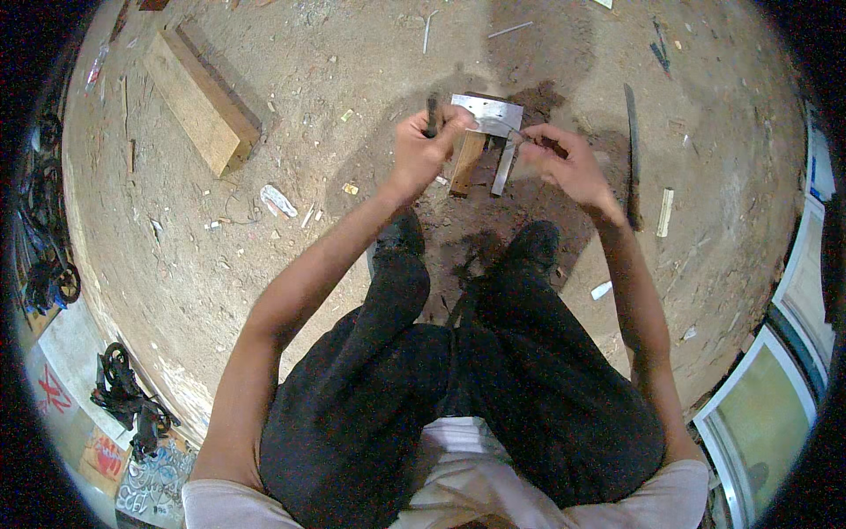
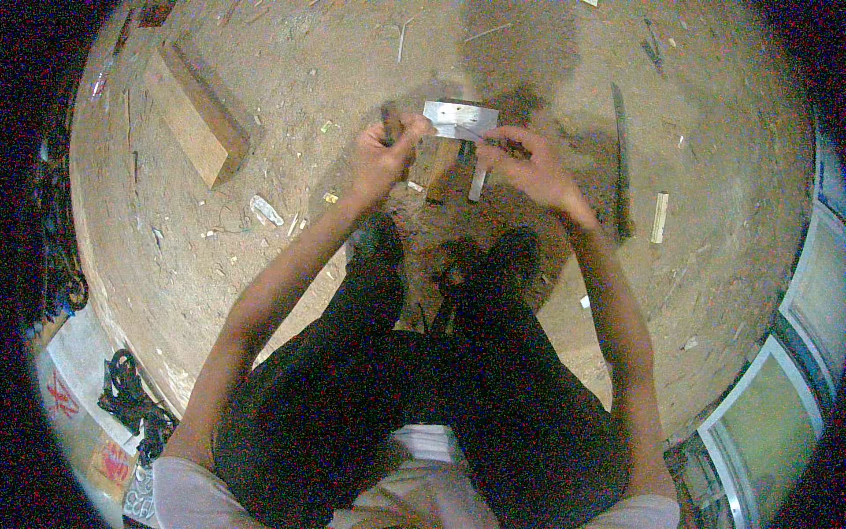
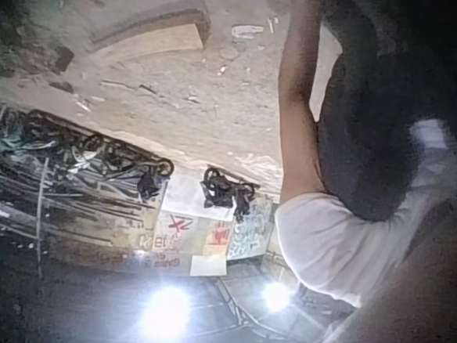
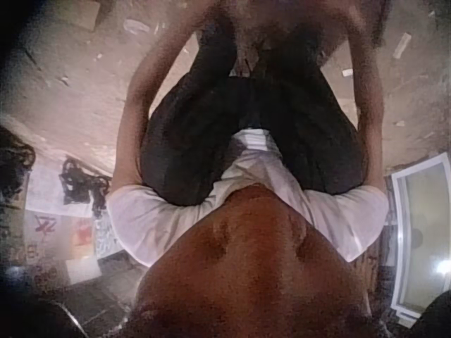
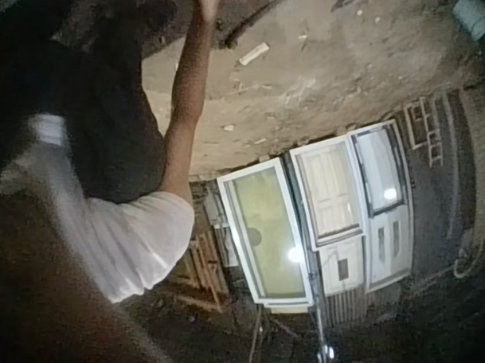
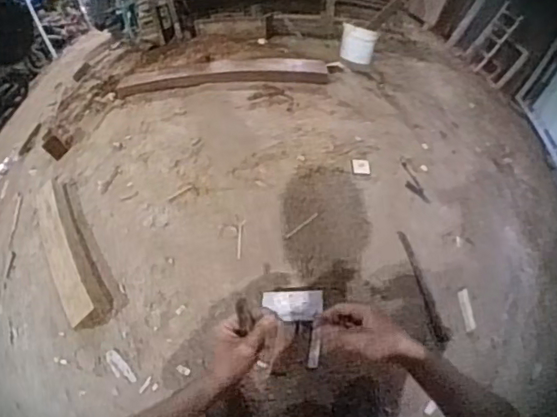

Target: The person attaches a small wooden block to a larger white board with a screw, using a large knife to scrape the wood and then fitting the pieces together by hand.

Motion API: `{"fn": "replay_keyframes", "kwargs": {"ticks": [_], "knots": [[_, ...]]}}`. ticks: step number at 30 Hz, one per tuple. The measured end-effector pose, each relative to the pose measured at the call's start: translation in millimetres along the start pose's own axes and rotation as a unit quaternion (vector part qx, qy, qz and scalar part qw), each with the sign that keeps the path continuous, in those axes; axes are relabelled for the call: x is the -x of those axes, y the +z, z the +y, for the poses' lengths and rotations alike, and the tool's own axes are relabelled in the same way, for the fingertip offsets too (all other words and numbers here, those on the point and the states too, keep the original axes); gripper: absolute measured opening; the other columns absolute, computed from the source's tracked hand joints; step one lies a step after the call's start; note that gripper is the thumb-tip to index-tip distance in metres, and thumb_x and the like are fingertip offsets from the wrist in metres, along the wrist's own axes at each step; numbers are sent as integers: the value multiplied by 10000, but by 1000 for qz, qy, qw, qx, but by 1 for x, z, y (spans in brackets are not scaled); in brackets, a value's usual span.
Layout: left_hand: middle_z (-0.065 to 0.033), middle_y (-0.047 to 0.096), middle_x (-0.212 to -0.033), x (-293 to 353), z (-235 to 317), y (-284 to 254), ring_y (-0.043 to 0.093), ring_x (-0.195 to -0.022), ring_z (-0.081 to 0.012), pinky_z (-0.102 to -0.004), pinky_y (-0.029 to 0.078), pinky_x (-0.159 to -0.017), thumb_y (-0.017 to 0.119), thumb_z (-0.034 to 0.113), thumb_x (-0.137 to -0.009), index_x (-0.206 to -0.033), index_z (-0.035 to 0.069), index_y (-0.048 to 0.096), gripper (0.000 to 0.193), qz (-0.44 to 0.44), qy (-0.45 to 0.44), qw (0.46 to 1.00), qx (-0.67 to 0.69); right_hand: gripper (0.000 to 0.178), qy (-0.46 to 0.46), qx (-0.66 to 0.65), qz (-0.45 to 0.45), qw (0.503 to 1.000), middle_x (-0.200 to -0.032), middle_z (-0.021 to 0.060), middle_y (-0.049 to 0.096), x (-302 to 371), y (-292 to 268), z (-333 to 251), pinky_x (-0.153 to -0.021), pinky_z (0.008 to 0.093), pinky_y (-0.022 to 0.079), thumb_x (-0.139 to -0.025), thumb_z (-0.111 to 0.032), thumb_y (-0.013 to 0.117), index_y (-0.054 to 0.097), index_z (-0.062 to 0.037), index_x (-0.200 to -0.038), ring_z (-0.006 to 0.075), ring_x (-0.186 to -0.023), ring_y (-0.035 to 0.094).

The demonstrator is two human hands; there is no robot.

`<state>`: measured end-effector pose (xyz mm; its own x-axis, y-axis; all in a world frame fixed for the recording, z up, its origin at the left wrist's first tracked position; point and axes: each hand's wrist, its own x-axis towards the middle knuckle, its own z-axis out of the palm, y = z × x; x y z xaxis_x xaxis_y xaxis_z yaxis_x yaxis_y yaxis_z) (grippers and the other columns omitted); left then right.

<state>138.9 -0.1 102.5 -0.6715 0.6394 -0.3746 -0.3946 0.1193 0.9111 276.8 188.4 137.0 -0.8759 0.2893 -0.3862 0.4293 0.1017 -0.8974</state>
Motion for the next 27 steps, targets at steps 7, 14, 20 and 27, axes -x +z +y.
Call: {"fn": "replay_keyframes", "kwargs": {"ticks": [7, 14, 20, 27], "knots": [[75, 451, -557, -21, -5, -34, 364, -461, -27, -231, 257, -415, 664, 245, -911, -873, 70, 687, 181, 141, -6, 988, 59, 197, 21, 143, -36, 989, -742, -53, 500, 4, -61, -3, -540, 228, 341, -919, -196, 603, 604, -2, -950, 40, -623, 428], [81, 424, -548, -17, -12, -49, 329, -446, -24, -233, 227, -401, 664, 262, -912, -860, 69, 686, 202, 174, -35, 984, 31, 136, 84, -232, 126, 961, -769, -4, 505, 6, -90, -5, -578, 255, 344, -959, -137, 521, 581, -16, -939, 85, -635, 425], [77, 425, -549, -7, -18, -46, 334, -443, -26, -234, 226, -397, 664, 296, -909, -847, 85, 693, 223, 157, -85, 984, -18, 198, -92, -244, 147, 954, -928, 93, 620, -5, -99, 13, -897, 351, 412, -962, -172, 509, 613, -3, -967, 189, -932, 574], [70, 436, -559, 4, -10, -35, 369, -467, -25, -229, 259, -411, 664, 328, -905, -900, 111, 681, 217, 101, -128, 984, -73, 222, -163, -618, 59, 767, -1022, 149, 619, -14, -85, 7, -976, 451, 428, -908, -140, 518, 605, 30, -1021, 293, -989, 577]]}}
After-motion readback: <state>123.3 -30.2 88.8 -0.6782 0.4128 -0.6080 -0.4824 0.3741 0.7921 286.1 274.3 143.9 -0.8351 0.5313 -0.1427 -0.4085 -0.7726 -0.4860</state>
